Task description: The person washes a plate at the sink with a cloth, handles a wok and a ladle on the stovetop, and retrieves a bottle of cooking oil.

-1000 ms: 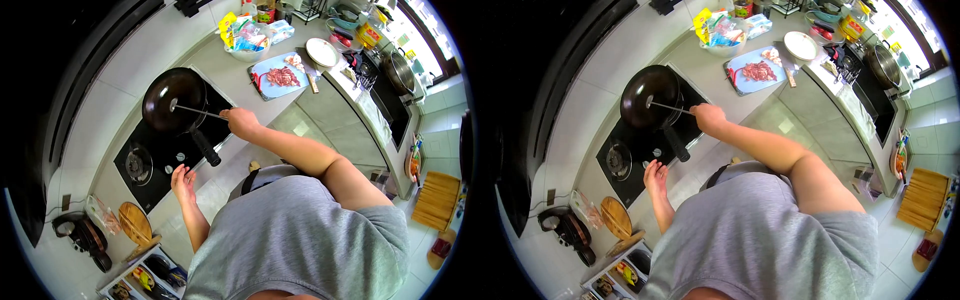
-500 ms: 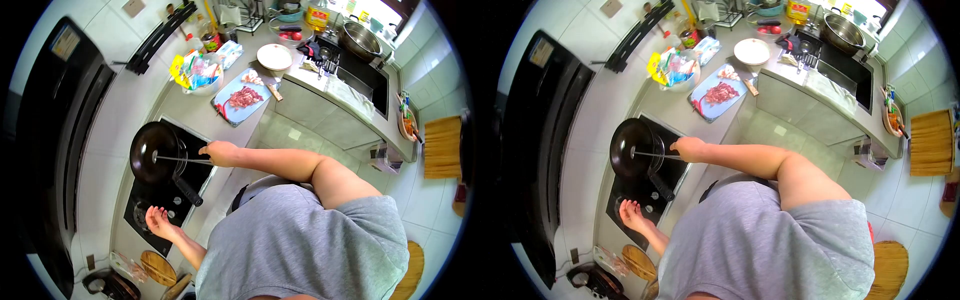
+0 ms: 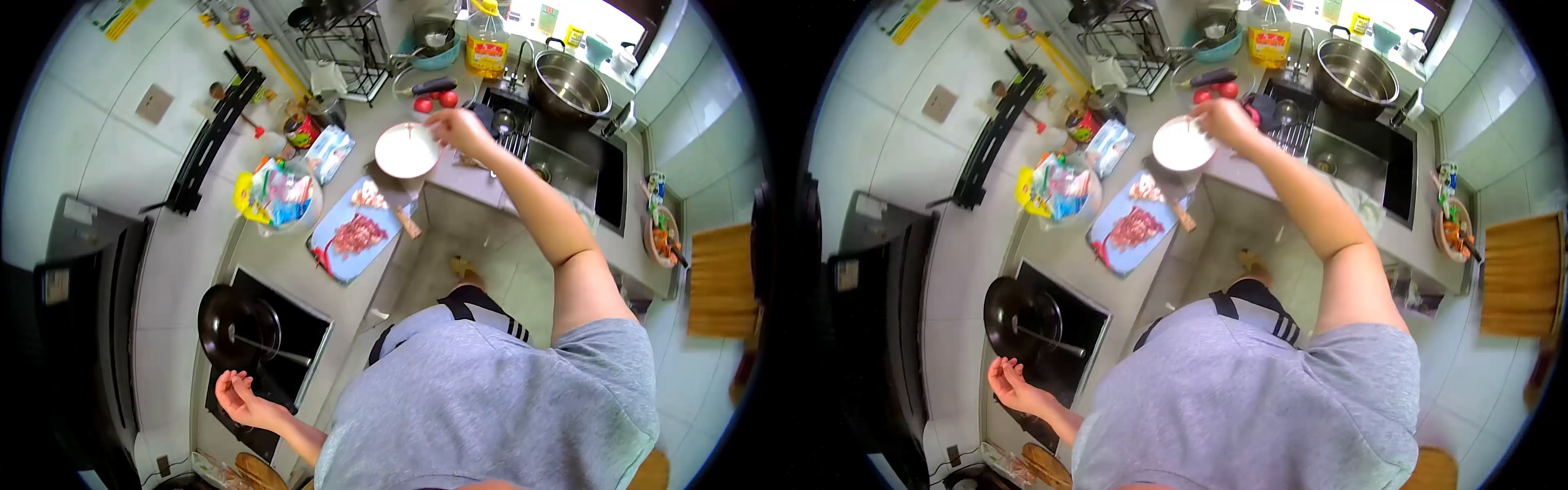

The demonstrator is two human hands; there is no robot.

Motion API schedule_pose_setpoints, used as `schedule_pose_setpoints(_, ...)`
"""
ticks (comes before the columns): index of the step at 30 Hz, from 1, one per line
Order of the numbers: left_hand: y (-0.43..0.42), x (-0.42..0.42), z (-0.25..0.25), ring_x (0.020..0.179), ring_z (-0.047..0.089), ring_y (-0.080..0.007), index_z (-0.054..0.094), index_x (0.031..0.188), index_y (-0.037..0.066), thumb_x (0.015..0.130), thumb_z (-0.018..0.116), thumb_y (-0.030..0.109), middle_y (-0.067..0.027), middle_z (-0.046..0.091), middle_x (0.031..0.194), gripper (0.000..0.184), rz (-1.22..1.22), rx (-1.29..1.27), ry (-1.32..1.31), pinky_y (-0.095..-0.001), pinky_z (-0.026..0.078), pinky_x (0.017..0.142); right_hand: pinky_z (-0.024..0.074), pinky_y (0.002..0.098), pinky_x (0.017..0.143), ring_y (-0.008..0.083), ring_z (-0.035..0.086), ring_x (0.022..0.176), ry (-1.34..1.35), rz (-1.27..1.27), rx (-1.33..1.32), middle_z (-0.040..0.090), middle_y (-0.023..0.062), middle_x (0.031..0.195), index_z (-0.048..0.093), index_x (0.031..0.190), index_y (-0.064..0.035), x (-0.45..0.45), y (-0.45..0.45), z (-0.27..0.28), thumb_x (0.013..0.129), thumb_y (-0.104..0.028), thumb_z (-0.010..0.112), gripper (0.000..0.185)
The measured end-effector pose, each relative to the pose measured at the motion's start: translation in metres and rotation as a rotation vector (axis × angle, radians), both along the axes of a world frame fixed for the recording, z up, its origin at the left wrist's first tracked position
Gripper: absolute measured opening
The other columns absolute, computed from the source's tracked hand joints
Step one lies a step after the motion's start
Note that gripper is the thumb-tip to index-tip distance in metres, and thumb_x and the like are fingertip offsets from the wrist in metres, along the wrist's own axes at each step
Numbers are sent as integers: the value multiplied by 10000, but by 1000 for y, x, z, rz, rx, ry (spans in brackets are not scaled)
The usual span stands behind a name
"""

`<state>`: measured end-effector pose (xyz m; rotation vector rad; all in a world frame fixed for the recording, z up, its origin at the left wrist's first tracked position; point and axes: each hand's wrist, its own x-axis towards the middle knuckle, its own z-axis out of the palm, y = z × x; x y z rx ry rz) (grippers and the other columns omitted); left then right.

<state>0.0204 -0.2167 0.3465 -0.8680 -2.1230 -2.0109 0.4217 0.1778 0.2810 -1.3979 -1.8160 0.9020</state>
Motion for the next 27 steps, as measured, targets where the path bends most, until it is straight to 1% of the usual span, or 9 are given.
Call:
schedule_pose_setpoints(8, 152, 117, -19, 759, 579, -118, 606, 962, -2, 908, 546, -28, -51, 604, 907, 85, -166, -90, -92, -232, 476, 633, 526, 409, 828, 311, 686, 905, -362, -511, 150, 711, 161, 958, 746, 982, -122, 228, 273, 25, 840, -271, 662, 223)
schedule_pose_setpoints(11, 181, 148, -9, 757, 579, -145, 610, 886, -18, 885, 536, -42, -70, 600, 896, 78, -134, -346, 196, -247, 471, 628, 520, 436, 847, 342, 675, 949, -471, -649, 216, 699, 190, 992, 730, 964, -91, 271, 362, 29, 868, -252, 599, 228)
schedule_pose_setpoints(16, 202, 185, -4, 780, 585, -213, 620, 892, 2, 820, 547, -80, -98, 599, 892, 131, -102, -616, 446, -296, 462, 621, 513, 420, 913, 325, 642, 1089, -717, -715, 118, 669, 192, 1144, 698, 1089, -50, 270, 450, 53, 882, -245, 545, 323)
schedule_pose_setpoints(17, 203, 188, -7, 778, 585, -221, 619, 894, 2, 813, 550, -87, -103, 601, 896, 139, -125, -648, 485, -299, 463, 622, 505, 411, 934, 315, 624, 1130, -731, -697, 68, 652, 173, 1199, 692, 1125, -59, 268, 469, 53, 885, -277, 552, 353)
schedule_pose_setpoints(18, 203, 193, -9, 776, 586, -228, 617, 895, 3, 805, 552, -94, -109, 603, 899, 147, -146, -681, 526, -301, 465, 623, 510, 423, 920, 324, 618, 1133, -785, -635, 41, 651, 161, 1208, 676, 1141, -44, 268, 484, 50, 895, -458, 604, 486)
schedule_pose_setpoints(20, 209, 205, -5, 784, 588, -246, 616, 903, 5, 792, 555, -103, -122, 605, 908, 167, -154, -701, 444, -313, 473, 635, 496, 418, 944, 303, 598, 1176, -779, -615, -70, 633, 130, 1258, 670, 1180, -80, 258, 505, 51, 903, -480, 579, 495)
schedule_pose_setpoints(22, 212, 207, -10, 786, 587, -246, 612, 908, 5, 793, 554, -100, -129, 604, 910, 166, -218, -780, 415, -318, 475, 636, 506, 426, 921, 259, 612, 1173, -883, -613, -194, 629, 99, 1281, 666, 1208, -110, 244, 514, 57, 918, -353, 543, 398)
schedule_pose_setpoints(25, 219, 210, -15, 834, 602, -287, 621, 912, 8, 797, 564, -88, -140, 609, 927, 160, -229, -862, 419, -347, 487, 711, 535, 517, 810, 292, 622, 1152, -1019, -572, -231, 625, 104, 1288, 658, 1226, -98, 229, 527, 54, 922, -232, 510, 364)
schedule_pose_setpoints(27, 225, 215, -16, 884, 607, -330, 629, 917, 9, 799, 575, -76, -149, 611, 945, 155, -253, -923, 411, -373, 485, 791, 525, 546, 823, 313, 619, 1151, -986, -554, -256, 619, 122, 1290, 654, 1223, -75, 228, 536, 48, 930, -216, 495, 362)
